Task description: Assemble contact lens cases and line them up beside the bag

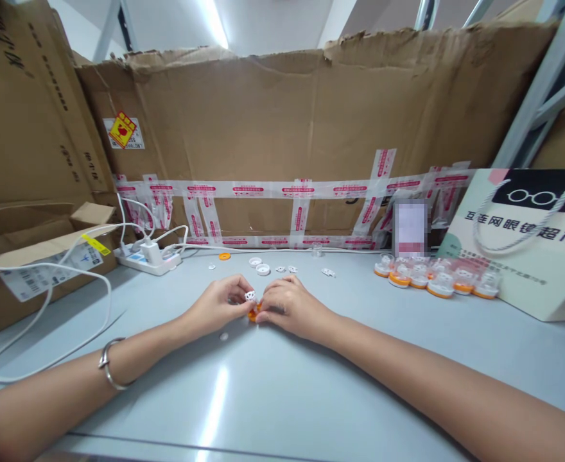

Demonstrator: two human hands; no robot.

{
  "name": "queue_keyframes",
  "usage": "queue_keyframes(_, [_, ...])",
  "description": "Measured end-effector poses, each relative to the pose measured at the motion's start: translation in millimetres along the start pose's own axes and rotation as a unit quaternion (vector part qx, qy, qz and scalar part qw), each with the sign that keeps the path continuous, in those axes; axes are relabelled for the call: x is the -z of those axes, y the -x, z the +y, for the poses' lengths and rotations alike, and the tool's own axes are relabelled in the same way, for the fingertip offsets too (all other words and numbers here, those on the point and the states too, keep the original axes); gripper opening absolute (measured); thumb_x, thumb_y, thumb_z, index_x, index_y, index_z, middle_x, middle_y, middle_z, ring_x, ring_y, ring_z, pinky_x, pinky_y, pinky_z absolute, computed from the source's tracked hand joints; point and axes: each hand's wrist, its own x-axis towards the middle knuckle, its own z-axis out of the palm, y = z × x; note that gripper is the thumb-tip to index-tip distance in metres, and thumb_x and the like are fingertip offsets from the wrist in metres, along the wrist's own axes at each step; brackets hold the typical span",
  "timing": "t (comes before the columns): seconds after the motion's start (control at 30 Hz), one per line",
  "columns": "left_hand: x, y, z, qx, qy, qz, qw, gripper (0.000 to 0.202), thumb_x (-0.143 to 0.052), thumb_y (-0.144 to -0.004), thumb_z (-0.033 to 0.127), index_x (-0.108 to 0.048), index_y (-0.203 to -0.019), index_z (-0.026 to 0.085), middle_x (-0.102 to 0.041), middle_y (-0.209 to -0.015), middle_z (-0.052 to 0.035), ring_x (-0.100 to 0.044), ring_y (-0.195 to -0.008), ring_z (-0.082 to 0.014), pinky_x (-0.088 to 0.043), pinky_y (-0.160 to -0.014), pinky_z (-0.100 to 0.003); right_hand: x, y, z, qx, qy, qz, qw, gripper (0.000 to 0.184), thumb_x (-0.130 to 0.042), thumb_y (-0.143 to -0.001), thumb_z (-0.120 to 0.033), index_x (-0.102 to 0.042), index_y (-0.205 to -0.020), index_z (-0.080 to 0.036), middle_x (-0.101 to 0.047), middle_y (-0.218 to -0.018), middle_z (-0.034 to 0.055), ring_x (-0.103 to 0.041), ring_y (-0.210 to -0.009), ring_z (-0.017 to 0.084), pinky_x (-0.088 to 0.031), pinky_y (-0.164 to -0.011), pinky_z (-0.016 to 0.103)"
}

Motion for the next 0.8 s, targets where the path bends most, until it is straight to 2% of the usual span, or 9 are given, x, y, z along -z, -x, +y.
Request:
queue_keyframes(0.23, [5.6, 2.4, 3.9, -0.086, -0.056, -0.042, 0.994, 0.01, -0.059, -0.069, 0.017, -0.053, -0.077, 0.016, -0.062, -0.072, 0.0003, -0.06, -0.068, -0.0118, -0.047, -0.063, -0.021, -6.2, 2.0, 1.3, 0.027, 0.01, 0.019, 0.999, 0.01, -0.058, -0.081, -0.028, -0.066, -0.08, -0.021, -0.069, -0.087, 0.003, -0.055, -0.096, 0.018, -0.035, -0.086, 0.037])
queue_keyframes(0.4, [-0.8, 1.2, -1.1, -0.023, 0.01, -0.014, 1.0, 0.013, -0.059, -0.07, 0.019, -0.05, -0.079, 0.015, -0.062, -0.069, -0.0009, -0.061, -0.063, -0.0122, -0.048, -0.058, -0.021, -6.3, 2.3, 0.9, 0.018, 0.008, 0.015, 1.0, 0.01, -0.058, -0.081, -0.026, -0.066, -0.078, -0.02, -0.069, -0.082, 0.0029, -0.056, -0.094, 0.018, -0.036, -0.086, 0.036])
queue_keyframes(0.57, [-3.0, 2.7, 0.4, -0.087, -0.07, -0.026, 0.993, 0.011, -0.057, -0.073, 0.018, -0.053, -0.083, 0.017, -0.064, -0.077, -0.001, -0.063, -0.07, -0.0127, -0.048, -0.063, -0.021, -6.5, 4.7, 2.3, 0.027, 0.002, 0.025, 0.999, 0.01, -0.059, -0.08, -0.027, -0.065, -0.076, -0.019, -0.068, -0.084, 0.0031, -0.056, -0.094, 0.018, -0.037, -0.085, 0.036])
queue_keyframes(0.8, [0.5, 0.6, 0.4, -0.066, -0.023, -0.056, 0.996, 0.009, -0.051, -0.08, 0.022, -0.049, -0.086, 0.016, -0.064, -0.079, -0.0036, -0.064, -0.071, -0.0134, -0.05, -0.064, -0.023, -10.2, 8.2, 3.3, 0.031, 0.008, 0.054, 0.998, 0.01, -0.058, -0.082, -0.027, -0.066, -0.085, -0.022, -0.067, -0.097, 0.0045, -0.057, -0.098, 0.018, -0.037, -0.086, 0.035])
